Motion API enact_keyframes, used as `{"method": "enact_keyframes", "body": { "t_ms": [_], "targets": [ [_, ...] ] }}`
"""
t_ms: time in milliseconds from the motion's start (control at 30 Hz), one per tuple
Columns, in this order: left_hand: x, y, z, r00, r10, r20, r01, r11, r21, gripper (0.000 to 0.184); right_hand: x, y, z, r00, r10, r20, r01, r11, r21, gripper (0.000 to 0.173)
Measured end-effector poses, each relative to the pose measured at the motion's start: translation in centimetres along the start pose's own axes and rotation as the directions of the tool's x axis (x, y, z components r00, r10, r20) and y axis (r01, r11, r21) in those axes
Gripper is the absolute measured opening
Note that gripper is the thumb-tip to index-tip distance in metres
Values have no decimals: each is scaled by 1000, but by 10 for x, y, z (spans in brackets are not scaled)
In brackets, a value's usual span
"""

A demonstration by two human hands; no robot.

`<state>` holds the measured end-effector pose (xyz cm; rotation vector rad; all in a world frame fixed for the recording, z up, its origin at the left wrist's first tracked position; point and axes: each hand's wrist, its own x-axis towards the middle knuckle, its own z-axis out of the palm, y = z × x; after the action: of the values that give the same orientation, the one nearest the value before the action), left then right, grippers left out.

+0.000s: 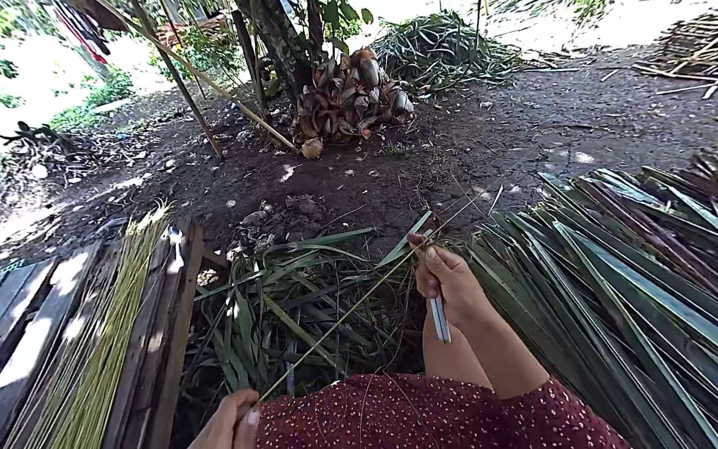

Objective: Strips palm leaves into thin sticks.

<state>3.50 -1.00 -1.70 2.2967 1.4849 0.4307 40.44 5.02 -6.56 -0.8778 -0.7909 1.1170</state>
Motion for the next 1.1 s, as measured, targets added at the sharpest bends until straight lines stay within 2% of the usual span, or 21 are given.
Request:
{"method": "enact_keyframes", "body": {
  "t_ms": [100,200,300,367,467,567,633,700,733,800,867,933,967,1033,1100],
  "targets": [
    [26,46,16,990,11,-142,-13,1000,-10,37,-33,15,37,990,28,136,-29,1000,5,31],
    [52,71,40,962,84,-259,-106,992,-71,36,-61,30,60,948,45,315,-54,998,20,32],
    [66,82,58,915,147,-376,-206,971,-123,27,-77,41,61,877,52,477,-89,995,55,34],
    [67,87,62,899,164,-407,-238,961,-139,24,-77,44,53,845,46,533,-67,998,20,43],
    [61,87,62,877,188,-442,-272,953,-133,24,-68,37,38,877,-12,480,31,999,-32,41],
    [53,79,52,881,196,-430,-277,951,-134,27,-47,14,24,964,-93,250,95,995,2,37],
    [47,74,44,896,178,-406,-254,957,-142,26,-30,5,13,988,-122,90,116,990,74,35],
    [45,70,43,910,152,-385,-223,964,-145,25,-23,4,12,993,-100,58,91,987,135,37],
    [46,69,44,913,139,-383,-208,967,-146,25,-27,5,16,992,-63,107,49,991,126,35],
    [50,68,46,918,114,-379,-183,971,-152,25,-42,11,31,948,43,317,-65,996,60,36],
    [53,68,49,927,95,-362,-164,973,-164,26,-58,22,48,831,157,533,-182,983,-6,39],
    [52,68,50,940,77,-332,-142,974,-177,25,-64,34,58,748,196,634,-247,969,-9,38],
    [50,66,49,945,67,-320,-130,975,-182,25,-62,36,59,753,194,629,-245,970,-5,37],
    [42,61,41,955,32,-293,-93,976,-197,25,-48,29,53,853,165,496,-194,981,8,39],
    [28,52,28,970,-20,-241,-35,974,-223,24,-21,18,36,963,110,247,-126,991,53,38]
  ]
}}
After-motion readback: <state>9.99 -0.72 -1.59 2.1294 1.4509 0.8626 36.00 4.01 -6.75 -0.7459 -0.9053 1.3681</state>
